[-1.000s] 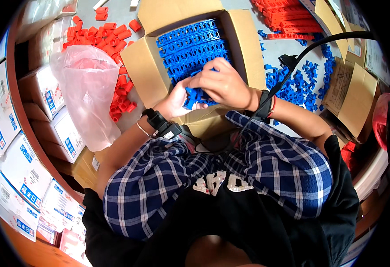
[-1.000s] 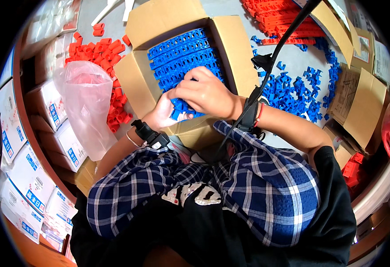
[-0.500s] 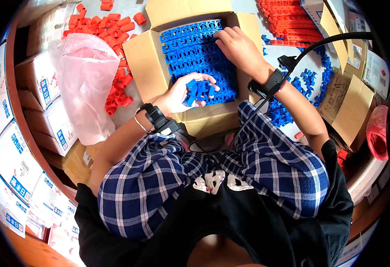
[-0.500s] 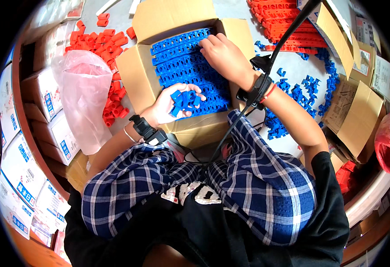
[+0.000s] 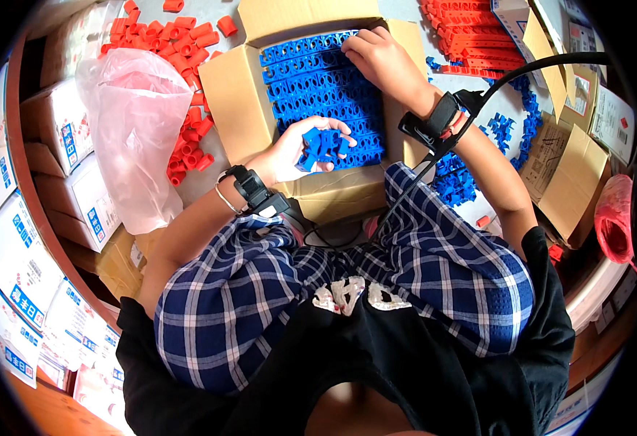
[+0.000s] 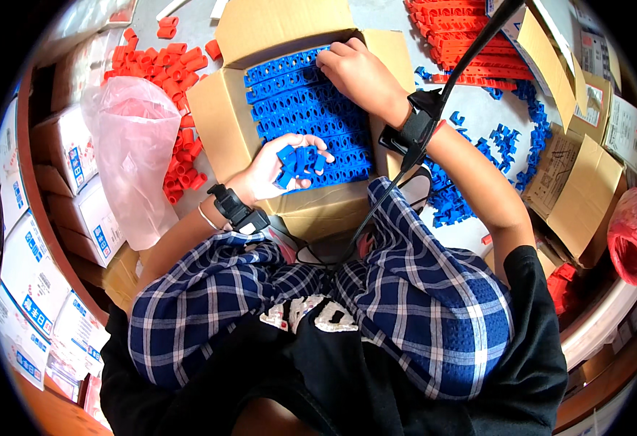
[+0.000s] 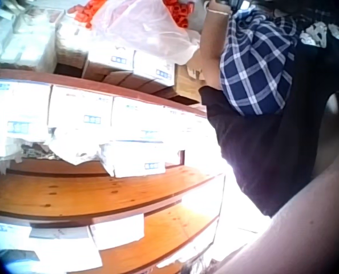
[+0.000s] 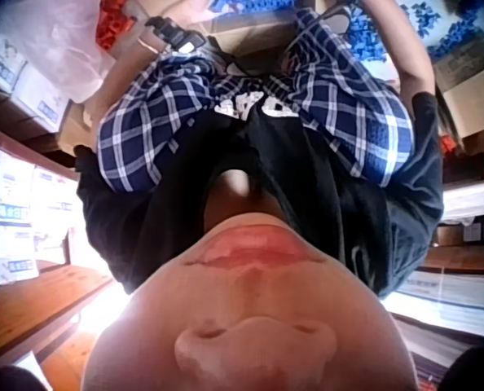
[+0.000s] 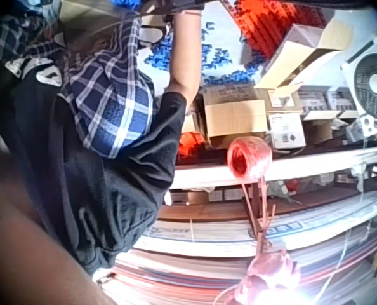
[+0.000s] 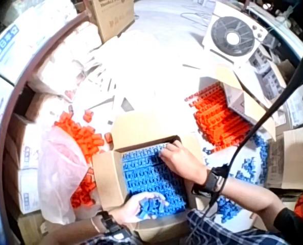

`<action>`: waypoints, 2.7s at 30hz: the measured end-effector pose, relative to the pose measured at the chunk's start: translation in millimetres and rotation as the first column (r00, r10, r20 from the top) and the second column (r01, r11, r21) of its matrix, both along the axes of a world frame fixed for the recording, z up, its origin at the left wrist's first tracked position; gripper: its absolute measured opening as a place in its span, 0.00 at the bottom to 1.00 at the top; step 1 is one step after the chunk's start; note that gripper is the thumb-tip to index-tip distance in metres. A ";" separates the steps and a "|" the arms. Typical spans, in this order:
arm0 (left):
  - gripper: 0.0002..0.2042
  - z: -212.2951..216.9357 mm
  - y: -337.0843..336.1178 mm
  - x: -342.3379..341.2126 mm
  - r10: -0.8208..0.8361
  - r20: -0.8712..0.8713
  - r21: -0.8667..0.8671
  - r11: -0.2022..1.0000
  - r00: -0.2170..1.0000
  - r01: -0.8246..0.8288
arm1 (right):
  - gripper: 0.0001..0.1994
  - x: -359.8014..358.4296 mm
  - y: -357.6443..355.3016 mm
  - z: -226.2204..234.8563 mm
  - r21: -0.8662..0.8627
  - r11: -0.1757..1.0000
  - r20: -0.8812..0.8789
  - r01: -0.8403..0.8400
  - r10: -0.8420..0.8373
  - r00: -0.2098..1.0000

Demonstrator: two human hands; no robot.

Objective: The person assembles small blue plastic components by snapping them together by hand while sitting amidst boxes of red and blue parts. The person picks up individual pieces and joins them to form larger segments, placing the completed pieces into a cardboard box.

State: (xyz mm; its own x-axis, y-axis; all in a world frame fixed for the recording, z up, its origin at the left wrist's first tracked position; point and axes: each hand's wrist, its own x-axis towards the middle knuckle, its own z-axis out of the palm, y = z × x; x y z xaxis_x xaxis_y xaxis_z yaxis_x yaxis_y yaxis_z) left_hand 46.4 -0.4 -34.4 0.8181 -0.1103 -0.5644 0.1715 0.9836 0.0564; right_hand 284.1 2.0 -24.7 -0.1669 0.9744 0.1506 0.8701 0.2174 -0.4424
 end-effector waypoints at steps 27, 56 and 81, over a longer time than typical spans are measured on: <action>0.17 -2.6 -3.0 0.1 0.009 -0.045 -0.007 1.000 0.999 -0.009 | 0.23 3.5 10.9 -5.7 -0.179 0.976 0.033 -0.120 0.128 0.991; 0.18 -1.0 -2.6 0.0 -0.001 -0.036 0.020 1.000 0.999 0.002 | 0.15 1.9 12.4 -10.6 -0.312 0.944 0.061 -0.106 0.131 0.990; 0.18 -3.9 -3.3 -0.1 -0.008 -0.061 0.028 1.000 0.998 0.010 | 0.06 5.1 10.2 -15.6 -0.291 0.945 0.191 -0.150 0.211 0.959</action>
